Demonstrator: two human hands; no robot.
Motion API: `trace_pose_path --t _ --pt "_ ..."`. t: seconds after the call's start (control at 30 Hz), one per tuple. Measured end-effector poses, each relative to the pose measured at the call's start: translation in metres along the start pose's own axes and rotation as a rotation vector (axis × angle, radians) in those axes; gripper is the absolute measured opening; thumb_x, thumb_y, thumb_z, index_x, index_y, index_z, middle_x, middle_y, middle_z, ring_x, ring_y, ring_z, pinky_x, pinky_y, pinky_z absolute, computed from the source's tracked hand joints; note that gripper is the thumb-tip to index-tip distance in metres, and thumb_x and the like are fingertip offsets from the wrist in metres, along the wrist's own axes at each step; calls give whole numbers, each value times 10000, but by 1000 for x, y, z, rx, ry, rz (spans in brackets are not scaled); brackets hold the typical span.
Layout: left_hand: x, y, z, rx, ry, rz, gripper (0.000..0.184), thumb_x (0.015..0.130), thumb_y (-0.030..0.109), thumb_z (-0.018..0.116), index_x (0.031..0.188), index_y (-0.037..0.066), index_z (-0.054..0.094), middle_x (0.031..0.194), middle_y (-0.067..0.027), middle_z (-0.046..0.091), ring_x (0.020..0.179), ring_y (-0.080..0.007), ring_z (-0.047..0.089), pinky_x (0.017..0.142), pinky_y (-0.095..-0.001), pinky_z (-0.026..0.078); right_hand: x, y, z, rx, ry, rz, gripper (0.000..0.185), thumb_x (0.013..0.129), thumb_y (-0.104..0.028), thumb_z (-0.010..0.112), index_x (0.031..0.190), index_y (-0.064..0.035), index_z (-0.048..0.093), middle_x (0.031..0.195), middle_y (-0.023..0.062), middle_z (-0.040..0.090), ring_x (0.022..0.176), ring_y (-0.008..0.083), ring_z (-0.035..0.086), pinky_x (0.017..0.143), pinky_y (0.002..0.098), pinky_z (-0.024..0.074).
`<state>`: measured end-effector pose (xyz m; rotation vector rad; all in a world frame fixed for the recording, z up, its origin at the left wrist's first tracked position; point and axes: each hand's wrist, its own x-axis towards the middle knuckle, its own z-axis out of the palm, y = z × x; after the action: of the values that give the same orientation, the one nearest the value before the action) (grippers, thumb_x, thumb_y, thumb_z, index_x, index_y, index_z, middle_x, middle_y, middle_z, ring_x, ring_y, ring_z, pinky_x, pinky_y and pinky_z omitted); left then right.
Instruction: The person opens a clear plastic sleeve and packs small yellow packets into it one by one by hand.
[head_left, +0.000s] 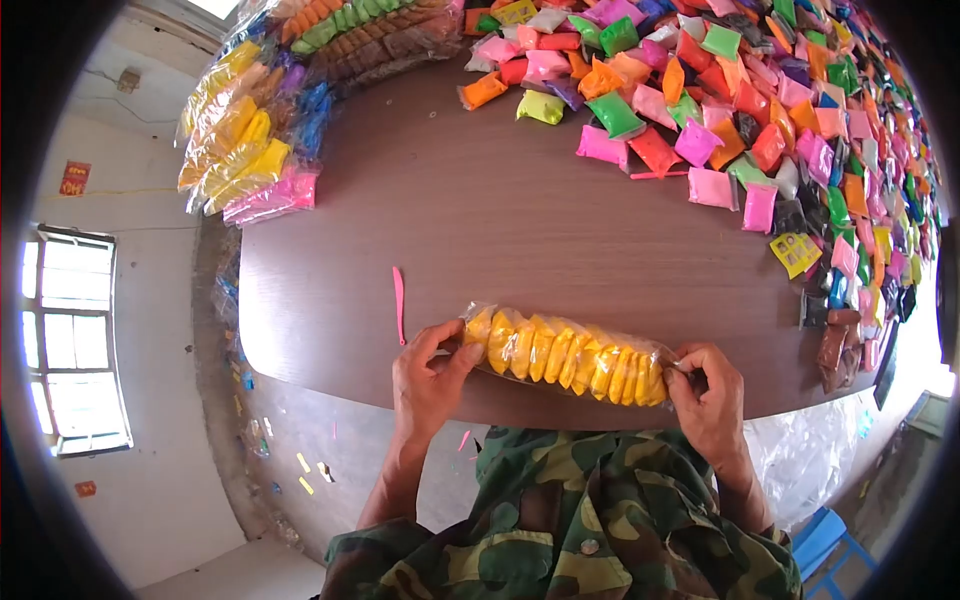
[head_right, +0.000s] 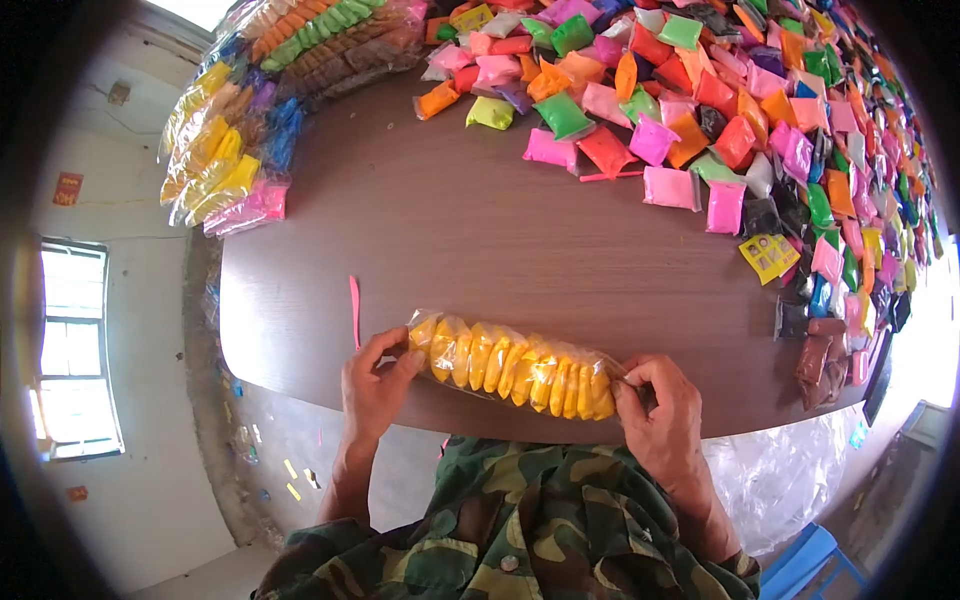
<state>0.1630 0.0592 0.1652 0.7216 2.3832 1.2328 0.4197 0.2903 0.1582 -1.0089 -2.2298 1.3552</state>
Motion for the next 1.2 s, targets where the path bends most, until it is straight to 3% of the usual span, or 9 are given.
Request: trace_pose_path --t 0.27,0.47,0.57,0.77,1.0,1.2 --pt "10 -1 -7 68 -92 73 261 943 133 803 1125 -45 744 1063 -123 713 924 -191 726 803 -319 593 2 -7 -2 -23 10 45 136 887 19 742 924 -4 614 887 150 718 741 306 708 693 386 559" --pt "8 3 -11 41 -173 59 233 956 104 777 1146 -27 746 1107 -106 715 980 -159 700 829 -298 586 -1 7 -4 107 9 56 131 907 16 738 930 -2 610 932 133 743 717 205 690 656 329 542" --pt "3 6 -8 -116 -204 8 222 962 69 745 1165 -22 741 1157 -93 723 1026 -139 684 849 -286 574 1 13 -9 133 10 17 120 927 23 722 950 3 605 982 125 757 756 125 669 661 289 541" --pt "7 1 -21 -227 -317 -76 213 969 40 707 1167 -36 723 1261 -88 720 1048 -111 662 906 -261 538 18 13 -14 254 -35 38 102 956 39 691 971 13 593 1040 123 754 861 73 635 735 269 561" --pt "17 -12 -20 -353 -419 -147 181 958 37 725 1129 -10 689 1176 -49 716 1004 -92 650 924 -264 529 33 20 -17 232 -9 -42 102 949 72 680 976 7 606 1063 113 752 922 99 667 791 283 571" --pt "40 3 -26 -563 -323 19 368 909 -56 728 1254 4 618 1165 -60 696 1028 -125 674 942 -299 552 54 -2 -24 147 111 -305 160 906 95 721 970 -9 618 1053 115 747 937 161 709 796 305 582"
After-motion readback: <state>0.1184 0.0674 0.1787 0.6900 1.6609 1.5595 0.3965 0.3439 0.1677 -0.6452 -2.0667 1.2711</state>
